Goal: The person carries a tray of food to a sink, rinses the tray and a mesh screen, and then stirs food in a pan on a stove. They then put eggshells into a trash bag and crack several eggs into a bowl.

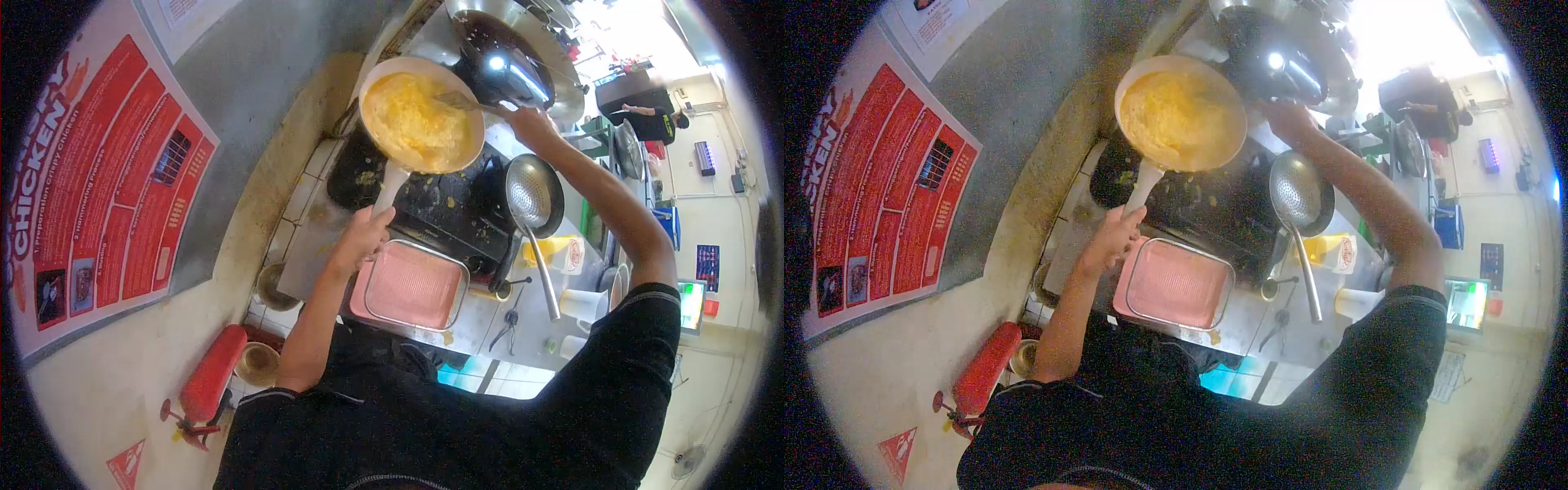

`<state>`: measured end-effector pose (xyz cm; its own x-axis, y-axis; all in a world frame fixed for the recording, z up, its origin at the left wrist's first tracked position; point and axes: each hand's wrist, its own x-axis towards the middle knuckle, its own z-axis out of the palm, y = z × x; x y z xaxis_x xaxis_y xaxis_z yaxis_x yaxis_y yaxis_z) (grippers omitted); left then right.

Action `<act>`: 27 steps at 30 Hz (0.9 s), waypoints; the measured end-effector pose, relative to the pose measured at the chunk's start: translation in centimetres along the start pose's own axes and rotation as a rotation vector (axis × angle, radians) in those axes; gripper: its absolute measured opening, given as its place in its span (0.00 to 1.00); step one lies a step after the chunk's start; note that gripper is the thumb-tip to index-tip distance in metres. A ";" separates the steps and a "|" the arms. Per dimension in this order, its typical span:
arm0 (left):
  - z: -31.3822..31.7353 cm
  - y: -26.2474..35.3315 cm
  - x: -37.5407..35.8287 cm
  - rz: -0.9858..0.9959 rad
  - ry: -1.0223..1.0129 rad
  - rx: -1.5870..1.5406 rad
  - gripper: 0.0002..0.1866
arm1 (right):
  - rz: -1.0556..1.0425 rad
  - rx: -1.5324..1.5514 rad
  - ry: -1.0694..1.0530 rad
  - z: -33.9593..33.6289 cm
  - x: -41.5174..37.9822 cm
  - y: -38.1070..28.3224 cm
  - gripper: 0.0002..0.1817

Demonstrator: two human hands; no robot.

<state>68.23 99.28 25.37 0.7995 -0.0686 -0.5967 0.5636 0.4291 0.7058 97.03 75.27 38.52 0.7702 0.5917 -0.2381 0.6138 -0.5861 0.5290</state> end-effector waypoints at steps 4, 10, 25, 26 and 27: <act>-0.1 -0.1 0.2 0.011 -0.041 -0.022 0.10 | -0.058 0.248 -0.128 -1.4 -1.3 -0.7 0.22; -0.2 -0.5 0.2 0.024 -0.046 -0.032 0.10 | -0.097 0.247 -0.490 -1.8 1.8 -0.3 0.13; -0.5 0.0 0.2 -0.002 -0.056 -0.020 0.12 | 0.258 0.590 -1.350 -8.2 5.8 -0.3 0.15; -0.6 -0.2 0.3 0.003 -0.057 -0.014 0.12 | 0.266 0.621 -1.348 -8.2 5.4 -0.2 0.16; -0.8 -0.3 0.5 0.012 -0.058 -0.006 0.12 | 0.276 0.654 -1.342 -8.3 5.1 -0.3 0.17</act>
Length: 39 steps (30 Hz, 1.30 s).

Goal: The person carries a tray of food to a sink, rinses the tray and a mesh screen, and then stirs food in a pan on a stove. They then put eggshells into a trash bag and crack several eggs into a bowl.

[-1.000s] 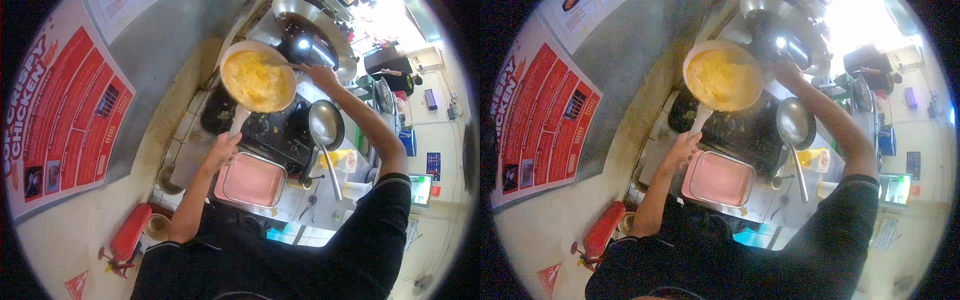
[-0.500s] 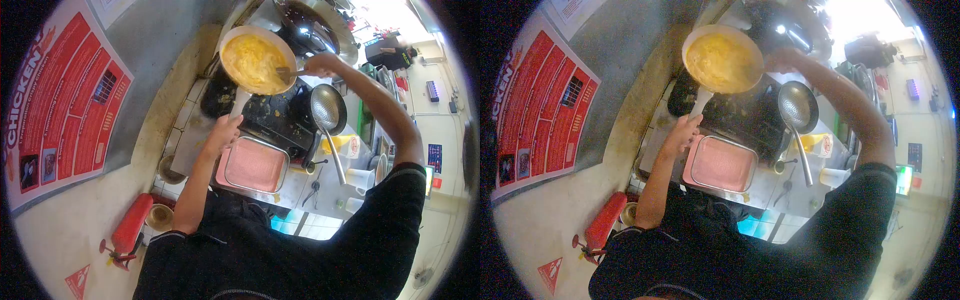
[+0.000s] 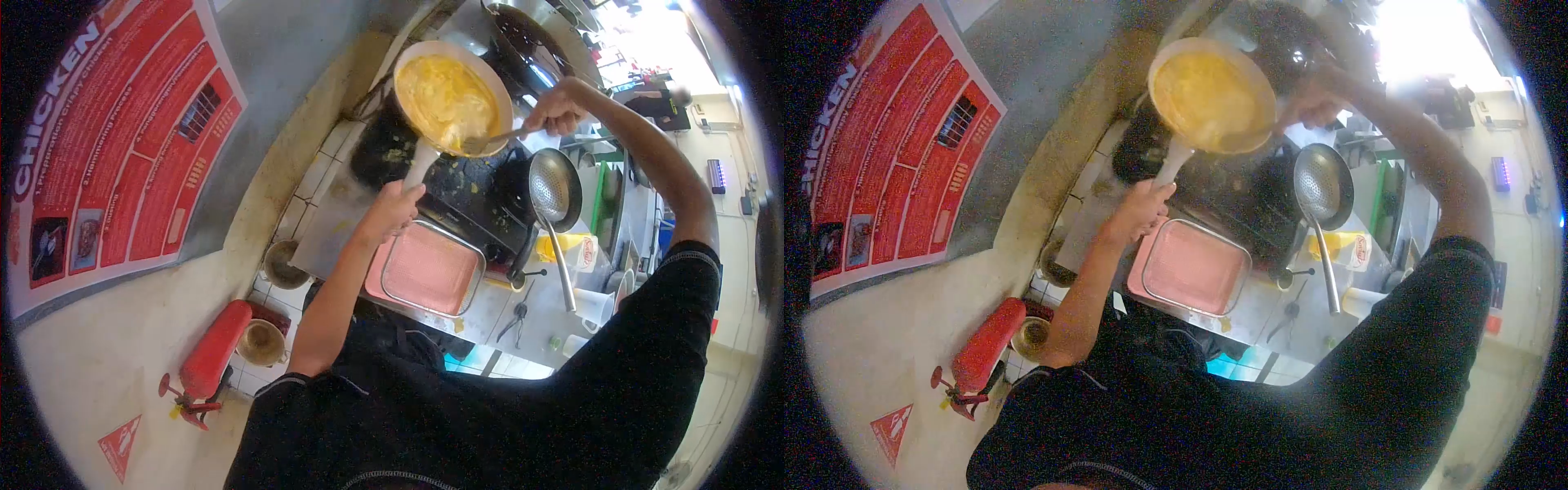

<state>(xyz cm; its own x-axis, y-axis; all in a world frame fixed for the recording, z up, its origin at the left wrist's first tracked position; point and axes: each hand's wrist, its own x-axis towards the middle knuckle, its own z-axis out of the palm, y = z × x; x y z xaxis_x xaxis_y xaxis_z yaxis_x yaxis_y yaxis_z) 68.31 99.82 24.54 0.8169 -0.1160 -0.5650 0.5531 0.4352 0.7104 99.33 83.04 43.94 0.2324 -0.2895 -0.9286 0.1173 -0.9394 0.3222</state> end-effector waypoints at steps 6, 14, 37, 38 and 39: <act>-0.4 -0.2 0.5 -0.004 -0.034 0.020 0.13 | -0.179 0.382 -0.355 2.0 2.3 0.3 0.23; -0.1 0.7 -0.3 -0.003 -0.053 0.075 0.12 | -0.453 0.829 -0.247 7.0 3.7 -1.5 0.22; -0.7 0.1 0.4 -0.008 -0.061 0.035 0.13 | -0.215 -0.528 1.421 9.1 5.4 -0.5 0.19; -0.7 0.3 0.2 -0.016 -0.068 0.031 0.13 | -0.208 -0.570 1.452 9.8 4.4 -0.3 0.14; -0.6 0.4 0.1 -0.024 -0.076 0.025 0.13 | -0.219 -0.600 1.457 10.2 4.4 0.2 0.21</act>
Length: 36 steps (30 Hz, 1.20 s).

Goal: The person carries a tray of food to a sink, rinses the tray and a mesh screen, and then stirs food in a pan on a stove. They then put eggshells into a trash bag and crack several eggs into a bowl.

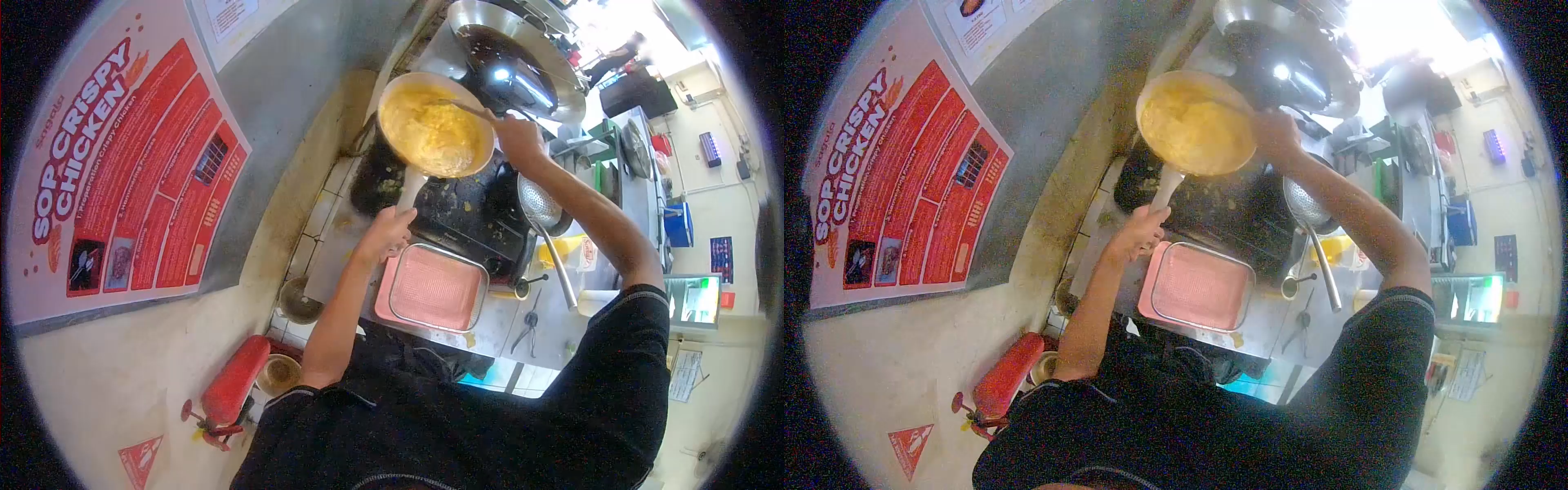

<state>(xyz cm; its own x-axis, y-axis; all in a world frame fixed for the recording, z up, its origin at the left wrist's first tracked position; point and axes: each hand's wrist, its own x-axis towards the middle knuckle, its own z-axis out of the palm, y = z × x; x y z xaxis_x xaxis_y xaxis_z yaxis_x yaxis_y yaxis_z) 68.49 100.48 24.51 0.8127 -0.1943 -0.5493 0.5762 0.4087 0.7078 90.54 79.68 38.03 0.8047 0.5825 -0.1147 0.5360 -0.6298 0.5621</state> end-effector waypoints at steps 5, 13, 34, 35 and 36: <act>-0.1 -0.5 0.5 0.008 0.011 0.035 0.14 | 0.106 0.118 0.061 1.0 -1.4 0.3 0.30; 0.2 0.0 0.3 -0.006 0.019 0.066 0.13 | 0.321 0.553 0.146 4.7 -1.1 -0.3 0.27; -0.2 0.8 0.0 -0.063 0.037 0.146 0.15 | -0.150 0.553 0.099 7.6 9.5 2.8 0.24; 0.0 1.3 -0.4 -0.078 0.048 0.152 0.15 | -0.184 0.525 0.099 6.9 9.5 3.1 0.24; 0.1 1.6 -0.6 -0.091 0.058 0.160 0.16 | -0.195 0.461 0.054 6.2 9.3 3.2 0.26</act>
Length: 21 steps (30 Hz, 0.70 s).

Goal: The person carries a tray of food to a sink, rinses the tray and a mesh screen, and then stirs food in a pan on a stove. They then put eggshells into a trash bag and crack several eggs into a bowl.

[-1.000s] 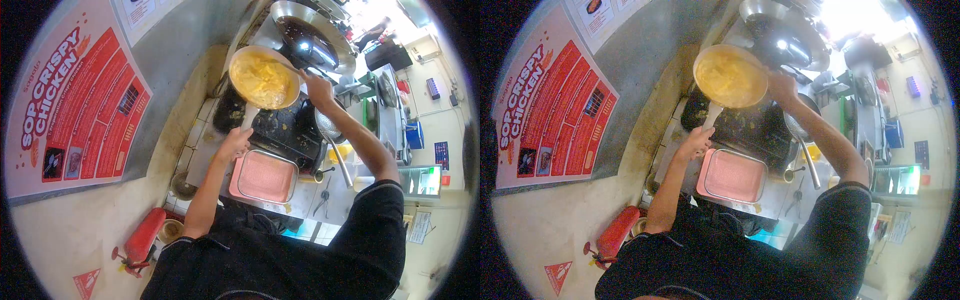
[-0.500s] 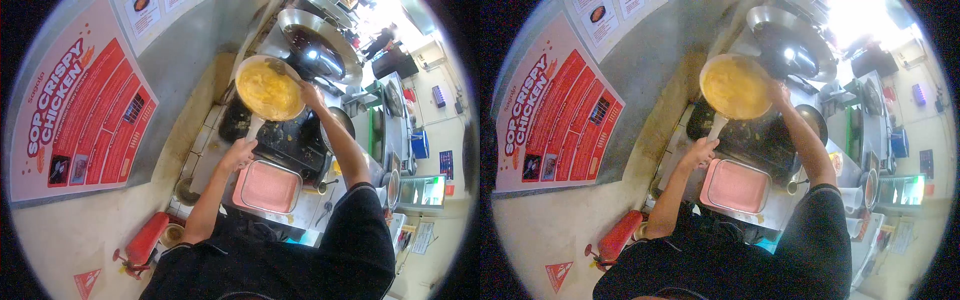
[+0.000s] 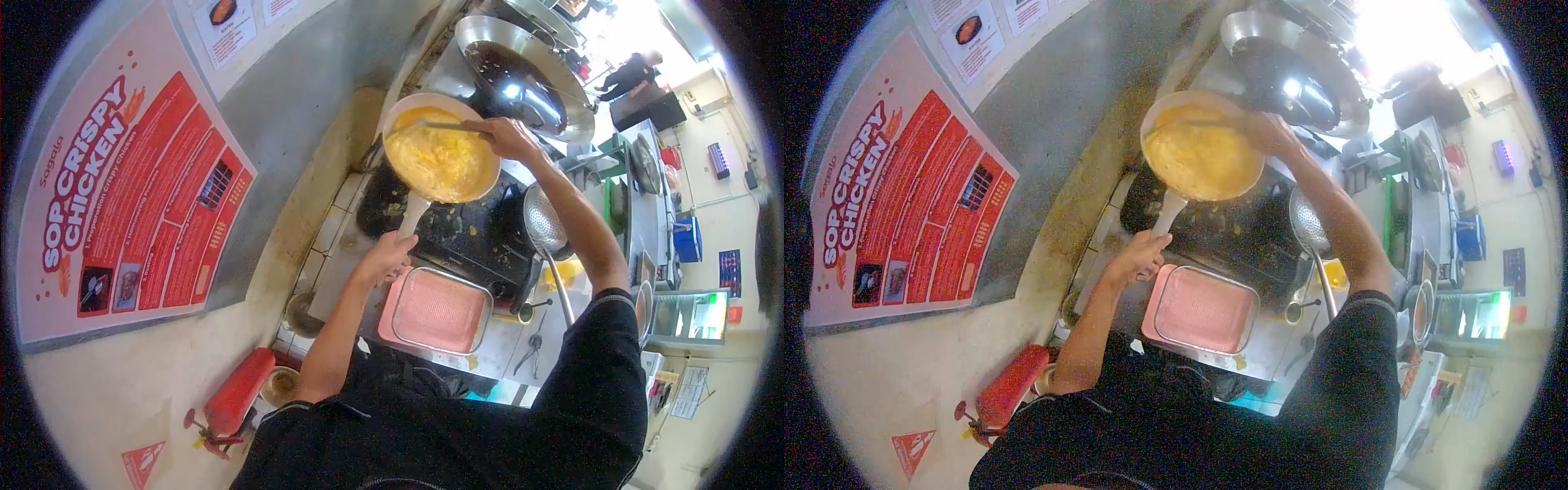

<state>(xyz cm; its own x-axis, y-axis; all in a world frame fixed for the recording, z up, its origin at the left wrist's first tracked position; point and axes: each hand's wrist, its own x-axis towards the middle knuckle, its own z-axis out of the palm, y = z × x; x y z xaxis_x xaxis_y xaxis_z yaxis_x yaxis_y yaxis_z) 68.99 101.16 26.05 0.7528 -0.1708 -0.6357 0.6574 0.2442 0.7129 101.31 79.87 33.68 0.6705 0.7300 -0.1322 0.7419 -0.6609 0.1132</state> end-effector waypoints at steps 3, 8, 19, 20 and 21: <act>-0.1 -0.7 0.2 0.073 -0.004 0.003 0.16 | -0.091 -0.219 -0.103 -5.0 -2.1 -3.3 0.30; 0.0 -0.5 0.6 0.022 -0.057 -0.010 0.18 | -0.302 -0.453 -0.008 -6.1 -4.9 -1.8 0.31; -0.2 -1.1 0.7 0.078 -0.080 -0.065 0.15 | -0.128 -0.365 0.228 -1.9 -4.5 12.1 0.34; -0.1 -1.1 0.6 0.084 -0.076 -0.099 0.15 | -0.093 -0.379 0.214 -2.0 -4.4 10.8 0.33; -0.1 -1.3 0.7 0.079 -0.067 -0.091 0.14 | -0.087 -0.392 0.211 -2.2 -4.5 10.2 0.31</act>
<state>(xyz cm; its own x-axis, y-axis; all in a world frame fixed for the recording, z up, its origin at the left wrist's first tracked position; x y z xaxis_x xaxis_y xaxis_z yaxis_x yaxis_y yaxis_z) 68.63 100.86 24.67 0.8044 -0.2105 -0.5555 0.5929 0.3445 0.7279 105.87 70.28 37.59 0.5617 0.8263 0.0416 0.7140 -0.5095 0.4802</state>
